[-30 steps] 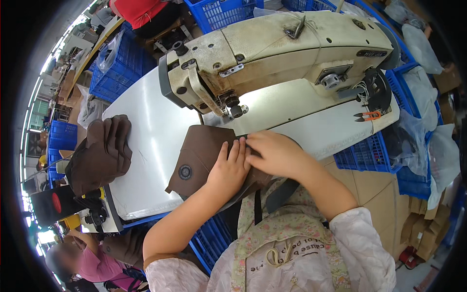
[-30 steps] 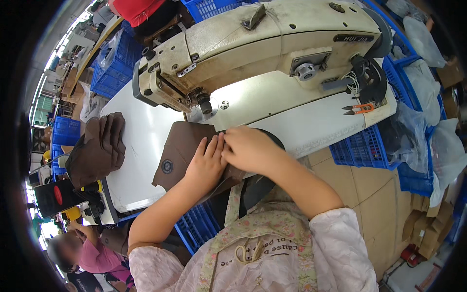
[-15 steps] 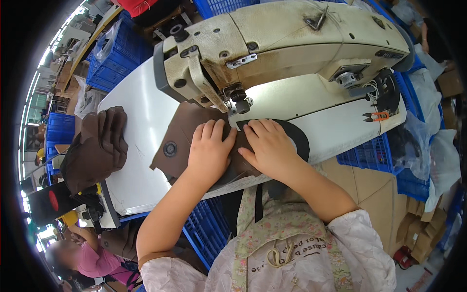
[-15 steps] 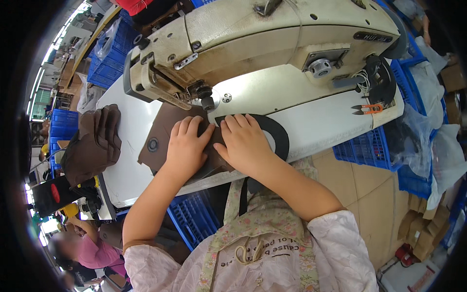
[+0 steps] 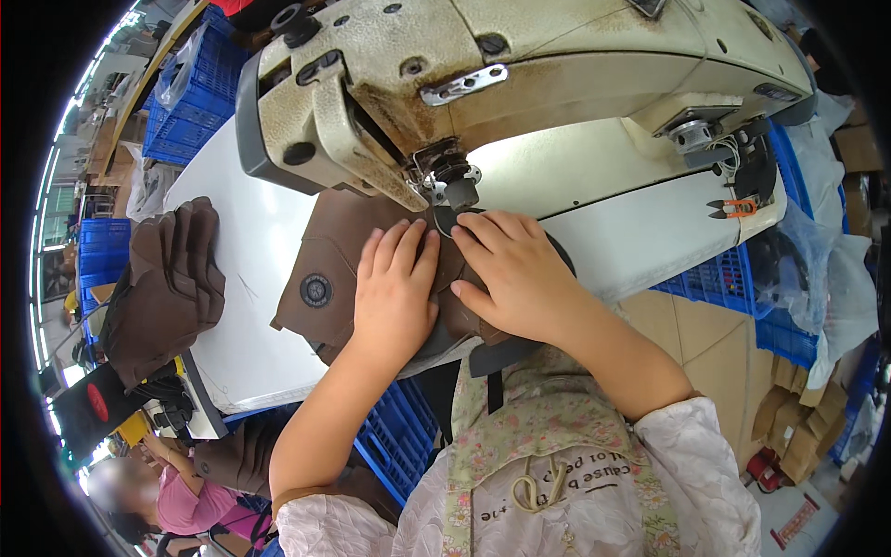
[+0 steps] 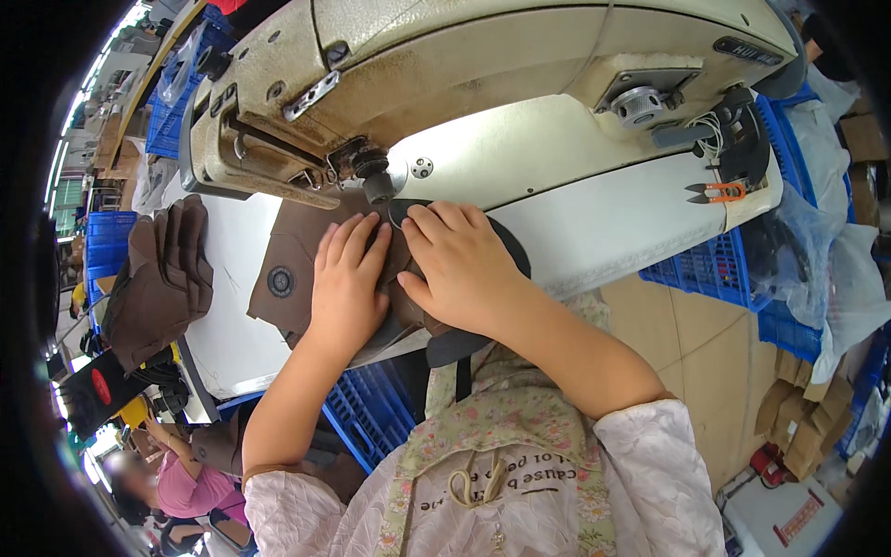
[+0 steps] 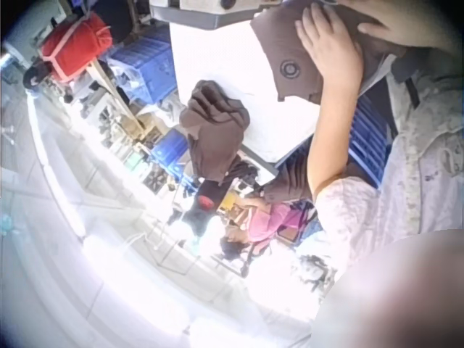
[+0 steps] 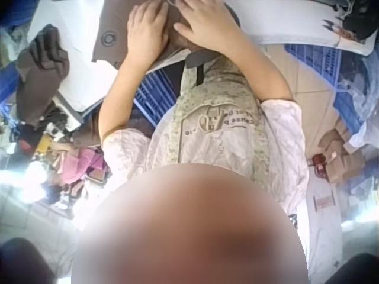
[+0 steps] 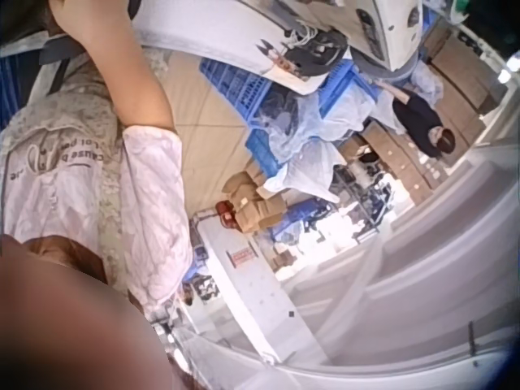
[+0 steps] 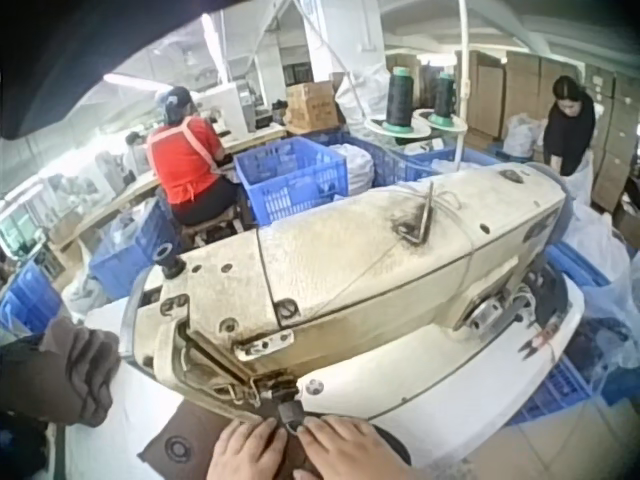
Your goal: Sewing leather components together using an industrial sewing machine to form a shoe upper.
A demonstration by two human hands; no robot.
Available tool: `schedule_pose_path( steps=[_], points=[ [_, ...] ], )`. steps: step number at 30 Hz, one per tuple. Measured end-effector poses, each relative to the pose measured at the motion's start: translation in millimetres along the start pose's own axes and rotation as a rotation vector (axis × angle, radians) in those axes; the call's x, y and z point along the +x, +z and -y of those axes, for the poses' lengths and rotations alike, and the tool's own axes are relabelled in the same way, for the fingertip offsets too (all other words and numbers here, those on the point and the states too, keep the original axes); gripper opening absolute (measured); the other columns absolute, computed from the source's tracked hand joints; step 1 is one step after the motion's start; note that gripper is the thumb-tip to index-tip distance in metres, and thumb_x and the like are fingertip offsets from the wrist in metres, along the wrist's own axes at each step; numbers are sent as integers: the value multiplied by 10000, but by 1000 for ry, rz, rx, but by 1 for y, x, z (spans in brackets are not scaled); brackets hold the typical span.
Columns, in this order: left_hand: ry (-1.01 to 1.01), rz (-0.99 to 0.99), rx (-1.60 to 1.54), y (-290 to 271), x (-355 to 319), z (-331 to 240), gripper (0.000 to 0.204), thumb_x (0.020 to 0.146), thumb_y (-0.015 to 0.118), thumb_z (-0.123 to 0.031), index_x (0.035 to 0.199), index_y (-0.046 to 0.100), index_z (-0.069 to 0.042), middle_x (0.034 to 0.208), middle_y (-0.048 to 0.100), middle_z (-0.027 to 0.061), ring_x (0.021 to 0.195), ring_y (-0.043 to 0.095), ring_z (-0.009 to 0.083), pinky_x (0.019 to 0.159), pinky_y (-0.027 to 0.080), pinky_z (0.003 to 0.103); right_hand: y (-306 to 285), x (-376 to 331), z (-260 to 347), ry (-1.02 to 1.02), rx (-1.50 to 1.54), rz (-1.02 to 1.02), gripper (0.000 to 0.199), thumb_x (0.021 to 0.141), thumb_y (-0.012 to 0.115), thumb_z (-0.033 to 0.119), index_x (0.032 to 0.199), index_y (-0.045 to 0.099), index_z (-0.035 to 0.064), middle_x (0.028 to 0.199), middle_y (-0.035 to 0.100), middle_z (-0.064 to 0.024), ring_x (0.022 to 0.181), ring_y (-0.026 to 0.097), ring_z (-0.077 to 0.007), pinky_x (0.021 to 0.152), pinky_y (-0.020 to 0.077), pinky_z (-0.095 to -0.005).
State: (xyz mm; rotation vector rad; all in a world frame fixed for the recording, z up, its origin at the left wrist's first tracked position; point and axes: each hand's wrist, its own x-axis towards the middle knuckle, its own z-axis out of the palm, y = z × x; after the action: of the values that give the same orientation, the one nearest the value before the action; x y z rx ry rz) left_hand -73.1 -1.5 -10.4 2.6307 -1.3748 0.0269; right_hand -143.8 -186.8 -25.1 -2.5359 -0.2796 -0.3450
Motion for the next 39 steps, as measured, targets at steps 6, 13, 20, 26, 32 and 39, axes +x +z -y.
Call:
schedule_pose_path(
  steps=[6, 13, 20, 26, 32, 39],
  points=[
    [-79, 23, -42, 3, -1, -2, 710, 639, 675, 26, 1338, 557, -16, 1409, 489, 158, 1375, 405, 354, 1174, 282, 524, 1, 2, 0, -3, -21, 11, 538, 791, 703, 311, 1173, 623, -59, 1208, 572, -138, 1177, 479, -326, 1067, 356, -474],
    [-67, 21, -67, 3, -1, -1, 722, 651, 676, 24, 1359, 537, -12, 1411, 484, 165, 1379, 398, 362, 1167, 304, 516, 1, 1, 3, 31, -17, 25, 542, 794, 701, 308, 1182, 619, -62, 1213, 567, -141, 1182, 476, -326, 1067, 357, -475],
    [-64, 12, -64, 4, -2, -3, 734, 643, 677, 21, 1362, 530, -6, 1414, 475, 174, 1377, 397, 369, 1160, 316, 513, 0, 4, 4, 28, -28, 43, 541, 793, 701, 296, 1187, 613, -64, 1214, 563, -142, 1187, 477, -318, 1050, 373, -461],
    [-57, -20, -16, 8, -1, -5, 743, 637, 676, 26, 1363, 522, 8, 1409, 481, 179, 1373, 400, 374, 1151, 332, 507, -1, 4, 4, 16, -36, 47, 543, 787, 704, 288, 1189, 613, -66, 1224, 562, -144, 1179, 483, -318, 1038, 388, -452],
    [-76, -29, -97, 9, -2, -3, 732, 633, 668, 43, 1351, 525, 17, 1422, 492, 190, 1381, 405, 380, 1145, 345, 500, -1, 4, 2, 9, -34, 49, 536, 789, 701, 294, 1184, 624, -60, 1241, 567, -141, 1180, 484, -319, 1031, 395, -455],
    [-89, 7, -145, 7, -2, -2, 723, 625, 667, 57, 1335, 537, 25, 1434, 493, 197, 1384, 404, 387, 1149, 341, 504, -2, 4, 1, 20, -21, 62, 534, 788, 698, 302, 1177, 634, -58, 1237, 584, -141, 1203, 486, -327, 1029, 403, -460]
  ],
)
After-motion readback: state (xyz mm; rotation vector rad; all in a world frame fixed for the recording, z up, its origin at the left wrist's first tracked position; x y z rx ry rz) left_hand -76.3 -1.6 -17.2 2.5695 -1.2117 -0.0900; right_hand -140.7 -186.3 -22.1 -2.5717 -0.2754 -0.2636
